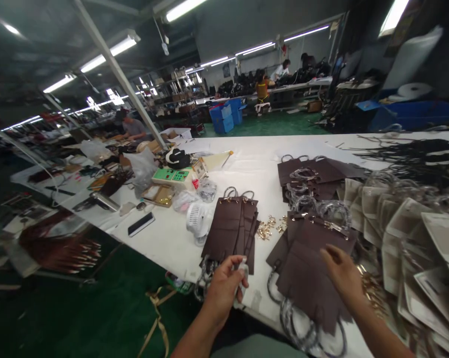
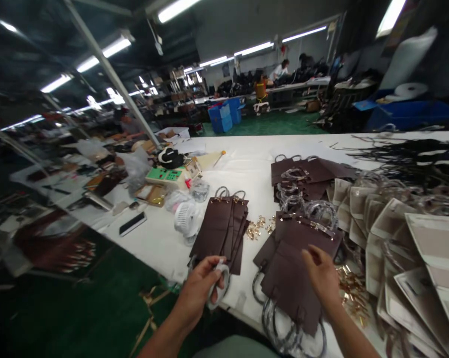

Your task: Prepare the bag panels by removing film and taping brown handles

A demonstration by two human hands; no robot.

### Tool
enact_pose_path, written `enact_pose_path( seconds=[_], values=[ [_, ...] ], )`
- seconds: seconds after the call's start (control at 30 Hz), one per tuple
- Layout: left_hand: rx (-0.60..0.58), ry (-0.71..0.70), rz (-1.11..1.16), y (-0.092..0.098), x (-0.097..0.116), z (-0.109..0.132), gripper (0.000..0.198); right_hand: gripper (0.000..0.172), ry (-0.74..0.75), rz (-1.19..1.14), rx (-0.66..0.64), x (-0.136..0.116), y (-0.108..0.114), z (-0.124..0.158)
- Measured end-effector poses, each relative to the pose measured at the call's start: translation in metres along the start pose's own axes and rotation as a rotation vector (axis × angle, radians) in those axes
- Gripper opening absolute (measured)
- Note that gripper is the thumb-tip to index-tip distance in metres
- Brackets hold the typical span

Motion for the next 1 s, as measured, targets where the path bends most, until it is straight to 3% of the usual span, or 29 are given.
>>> enact_pose_path(
  seconds=[0.1, 0.2, 0.37, 0.53, 0.8, 0.9, 1.0],
  values=[
    [-0.021, -0.002, 0.033, -0.006, -0.002, -0.007, 0.045, 0.054, -0.037, -0.427, -0.576, -0.079, -0.041, 0.059],
    [-0.070, 0.009, 0.055, -0.009, -0.001, -0.017, 0.046, 0.044, -0.113, -0.612, -0.753, -0.135, -0.078, 0.095],
    [-0.116, -0.011, 0.056, 0.009, 0.003, -0.041, 0.050, 0.033, -0.176, -0.793, -0.762, -0.165, -0.125, 0.103],
    [-0.097, 0.010, 0.063, 0.051, -0.001, -0.072, 0.056, 0.034, -0.180, -0.646, -0.644, -0.181, -0.160, 0.102],
    [-0.147, 0.172, 0.243, 0.107, -0.007, -0.126, 0.080, 0.034, -0.269, -0.571, -0.518, -0.218, -0.213, 0.100],
    [-0.183, 0.152, 0.098, 0.124, 0.000, -0.144, 0.057, 0.034, -0.260, -0.449, -0.472, -0.220, -0.223, 0.091],
    [-0.201, 0.011, -0.099, 0.135, 0.011, -0.162, 0.030, 0.032, -0.173, -0.260, -0.472, -0.218, -0.227, 0.070]
  ],
)
Point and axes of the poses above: each hand's wrist, its own z-axis away from the middle knuckle, its own y-axis out of the back of the hand, x = y × z, the point moved 3 cm from there along -z, towards the middle knuckle, and after that the axes turned 1 degree about -x, right-handed, at the moved point
